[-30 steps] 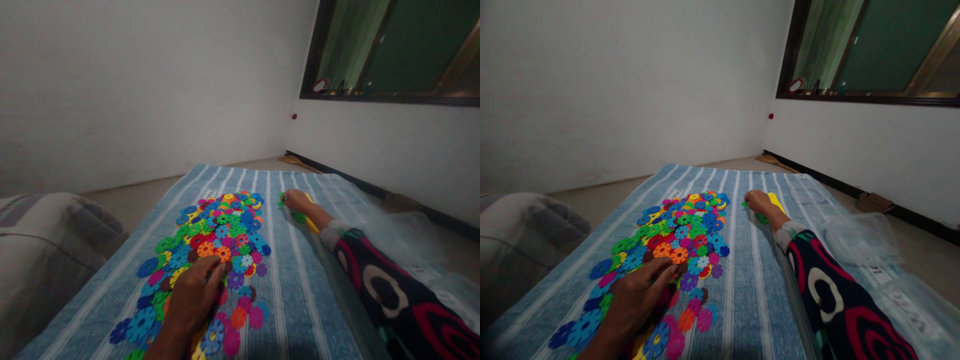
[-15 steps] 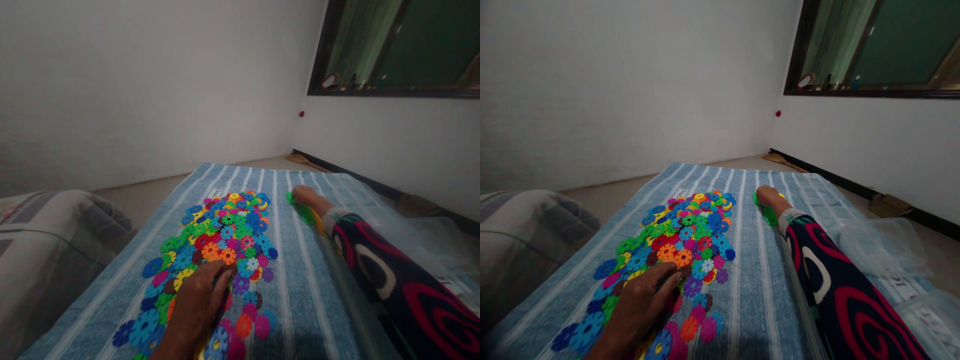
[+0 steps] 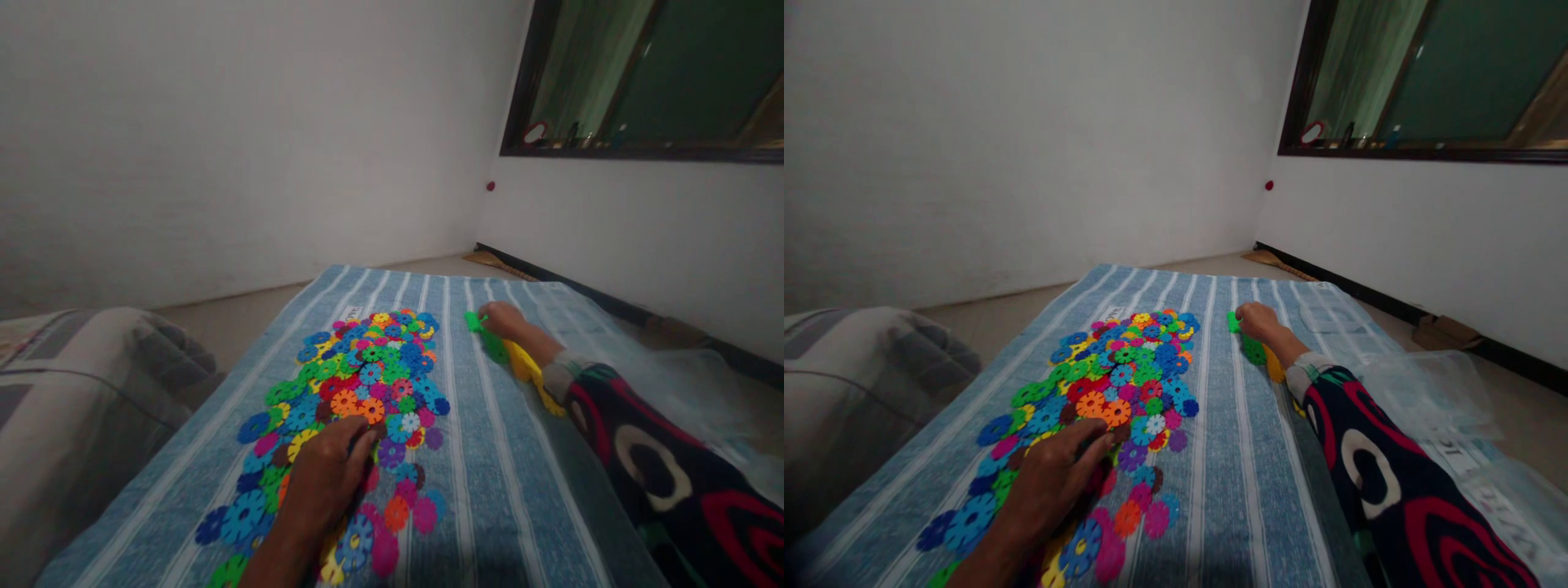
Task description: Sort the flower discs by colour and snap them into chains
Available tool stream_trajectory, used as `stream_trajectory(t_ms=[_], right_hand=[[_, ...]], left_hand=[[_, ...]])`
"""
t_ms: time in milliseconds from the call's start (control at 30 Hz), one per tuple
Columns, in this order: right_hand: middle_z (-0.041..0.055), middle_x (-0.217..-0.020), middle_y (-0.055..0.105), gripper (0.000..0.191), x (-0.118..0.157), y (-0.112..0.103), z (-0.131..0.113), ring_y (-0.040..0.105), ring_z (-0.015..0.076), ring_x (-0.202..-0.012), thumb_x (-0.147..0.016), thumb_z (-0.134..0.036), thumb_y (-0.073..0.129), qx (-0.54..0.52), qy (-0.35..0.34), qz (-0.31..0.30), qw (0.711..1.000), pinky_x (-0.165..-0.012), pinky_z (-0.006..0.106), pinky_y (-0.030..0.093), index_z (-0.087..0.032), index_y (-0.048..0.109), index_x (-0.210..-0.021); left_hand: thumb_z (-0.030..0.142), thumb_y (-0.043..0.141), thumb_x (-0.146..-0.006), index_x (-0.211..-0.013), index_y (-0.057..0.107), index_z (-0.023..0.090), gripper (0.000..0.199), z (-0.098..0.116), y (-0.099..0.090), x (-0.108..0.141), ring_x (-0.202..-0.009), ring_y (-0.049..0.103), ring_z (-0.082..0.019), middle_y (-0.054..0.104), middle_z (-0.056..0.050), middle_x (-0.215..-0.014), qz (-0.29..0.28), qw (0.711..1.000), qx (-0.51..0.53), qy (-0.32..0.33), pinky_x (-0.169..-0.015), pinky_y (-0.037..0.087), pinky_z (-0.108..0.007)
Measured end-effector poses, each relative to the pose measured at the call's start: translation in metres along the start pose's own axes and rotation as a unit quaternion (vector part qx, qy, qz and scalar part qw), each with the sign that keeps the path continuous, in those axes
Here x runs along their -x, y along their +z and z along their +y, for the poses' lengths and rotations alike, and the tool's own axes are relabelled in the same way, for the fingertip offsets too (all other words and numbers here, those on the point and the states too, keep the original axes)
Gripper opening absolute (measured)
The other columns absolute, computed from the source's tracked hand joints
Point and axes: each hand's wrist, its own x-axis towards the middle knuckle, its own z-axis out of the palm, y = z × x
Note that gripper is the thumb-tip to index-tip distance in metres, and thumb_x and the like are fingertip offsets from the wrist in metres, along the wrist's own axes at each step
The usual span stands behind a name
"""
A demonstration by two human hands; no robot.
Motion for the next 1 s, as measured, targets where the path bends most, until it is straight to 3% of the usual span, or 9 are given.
stream_trajectory(t_ms=[200, 367, 567, 667, 833, 1000], right_hand=[[0.0072, -0.104, 0.074, 0.028, 0.064, 0.016, -0.055, 0.066, 0.0217, -0.100, -0.091, -0.029, 0.050, -0.027, -0.091, -0.009, 0.995, -0.077, 0.025, 0.044, -0.025, 0.071, -0.109], [0.0106, -0.099, 0.072, 0.026, 0.092, 0.033, -0.093, 0.064, 0.0212, -0.094, -0.092, -0.022, 0.045, -0.019, -0.181, 0.010, 0.983, -0.074, 0.027, 0.041, -0.020, 0.070, -0.097], [0.0149, -0.100, 0.068, 0.028, 0.065, 0.037, -0.082, 0.059, 0.0247, -0.099, -0.092, -0.016, 0.040, 0.008, -0.143, 0.040, 0.989, -0.082, 0.035, 0.041, -0.015, 0.067, -0.099], [0.0155, -0.106, 0.066, 0.029, 0.050, 0.044, -0.071, 0.053, 0.0273, -0.110, -0.093, -0.015, 0.037, 0.011, -0.122, 0.053, 0.991, -0.091, 0.041, 0.038, -0.015, 0.064, -0.104], [0.0156, -0.123, 0.061, 0.038, 0.030, 0.064, -0.062, 0.037, 0.0314, -0.132, -0.101, -0.034, 0.030, -0.003, -0.081, 0.078, 0.994, -0.103, 0.051, 0.029, -0.015, 0.059, -0.116], [0.0184, -0.129, 0.058, 0.051, 0.011, 0.078, -0.059, 0.031, 0.0341, -0.137, -0.100, -0.050, 0.027, -0.011, -0.050, 0.098, 0.994, -0.108, 0.055, 0.022, -0.014, 0.060, -0.116]], left_hand=[[0.041, 0.040, -0.089, -0.081, 0.065, 0.021, 0.033, 0.007, -0.004, 0.000, -0.081, 0.066, -0.019, 0.072, -0.004, -0.086, -0.041, 0.999, -0.013, -0.009, -0.074, 0.044, -0.030], [0.040, 0.039, -0.090, -0.081, 0.064, 0.021, 0.033, 0.006, -0.002, -0.002, -0.081, 0.066, -0.019, 0.071, -0.004, -0.086, -0.045, 0.999, -0.012, -0.006, -0.073, 0.043, -0.029], [0.037, 0.043, -0.088, -0.079, 0.064, 0.021, 0.028, 0.006, -0.004, -0.002, -0.080, 0.065, -0.019, 0.071, -0.003, -0.084, -0.042, 0.999, -0.004, -0.008, -0.072, 0.042, -0.028], [0.036, 0.042, -0.088, -0.080, 0.064, 0.021, 0.028, 0.006, -0.005, -0.001, -0.082, 0.065, -0.019, 0.072, -0.004, -0.087, -0.045, 0.999, -0.003, -0.009, -0.074, 0.043, -0.029], [0.037, 0.041, -0.088, -0.082, 0.065, 0.021, 0.029, 0.003, -0.003, 0.000, -0.086, 0.065, -0.020, 0.072, -0.005, -0.090, -0.057, 0.998, -0.005, -0.013, -0.075, 0.044, -0.030], [0.037, 0.042, -0.089, -0.084, 0.066, 0.021, 0.029, -0.001, -0.002, 0.000, -0.088, 0.065, -0.020, 0.072, -0.005, -0.092, -0.058, 0.998, -0.001, -0.009, -0.077, 0.044, -0.030]])
